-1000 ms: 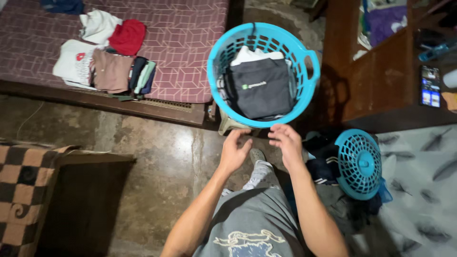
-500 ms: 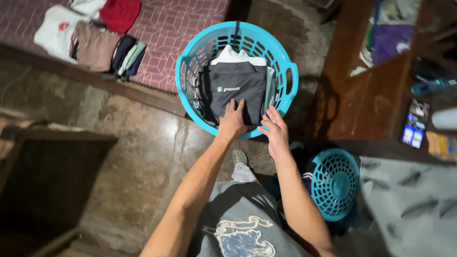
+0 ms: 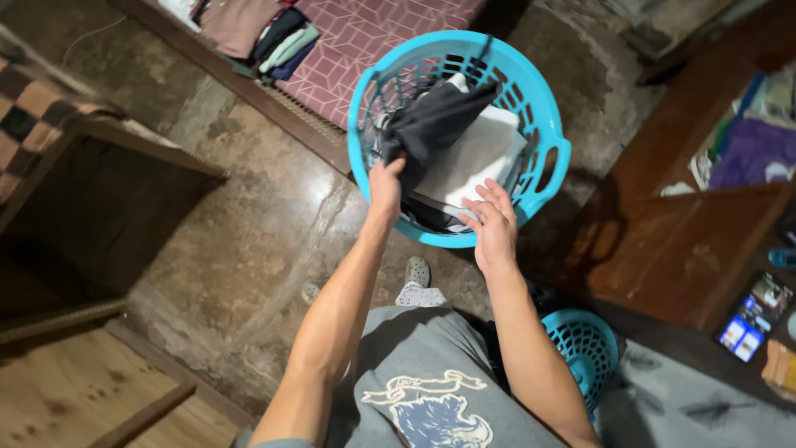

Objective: The person folds several clean garments one by one on a checkered folding board, including a brown t-shirt, a dark blue t-shirt, a red and black graphic t-shirt, a pink hoodie, and a black and green athletic top. Each item is smoothed, folded into a compact rectangle, and placed on a nearby bed.

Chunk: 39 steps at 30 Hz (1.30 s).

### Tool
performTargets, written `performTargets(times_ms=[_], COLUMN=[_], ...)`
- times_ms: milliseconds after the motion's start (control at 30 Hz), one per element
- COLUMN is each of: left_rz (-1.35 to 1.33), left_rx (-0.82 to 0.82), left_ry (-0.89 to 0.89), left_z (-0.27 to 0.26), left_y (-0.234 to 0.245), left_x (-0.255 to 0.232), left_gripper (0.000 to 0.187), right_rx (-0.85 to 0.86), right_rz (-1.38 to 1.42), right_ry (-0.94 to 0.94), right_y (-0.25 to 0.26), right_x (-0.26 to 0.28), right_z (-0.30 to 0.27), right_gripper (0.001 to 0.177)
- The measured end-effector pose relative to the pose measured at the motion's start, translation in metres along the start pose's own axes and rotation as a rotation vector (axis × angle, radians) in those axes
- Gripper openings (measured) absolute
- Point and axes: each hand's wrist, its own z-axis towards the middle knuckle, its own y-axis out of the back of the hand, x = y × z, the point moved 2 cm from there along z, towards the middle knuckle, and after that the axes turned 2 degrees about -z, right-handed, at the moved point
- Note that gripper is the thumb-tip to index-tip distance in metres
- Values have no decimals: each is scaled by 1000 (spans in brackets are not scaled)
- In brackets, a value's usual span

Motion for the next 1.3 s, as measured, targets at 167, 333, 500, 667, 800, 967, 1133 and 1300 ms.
performTargets(times_ms=[167,333,500,667,800,967,1133,1300], left_rz=[-516,317,677,62,-88,253,120,-196], left_rx=[55,248,19,252,0,-411,-617,-707], left_ry=[54,-82,-311,-110,-141,-280,-377,-406], left_z=[-47,-94,-133,-174,-183,-196,-179,-141], left_y=[61,147,235,344,416,479,547,635], left_x=[-39,-72,-131,-174,-197,-220,-234,-243], left_gripper=[26,30,64,86,106,113,76,51], right_rx=[270,562,682,820,889,1059,1000,908], right_rz=[317,411,358,162,69,-372,-322,-329], right_ry=[-448,-329,-437,-375,-714,-673,-821,-882], right_y=[-57,-125,-220,-313,-375,-432,-498,-587], right_x=[-2,-34,-103,-159,-222,-297,-341,-364], right_z=[-7,-13,-43,-92,-142,-168,-164,-161], right_gripper=[58,49,46,49,69,59,50,49])
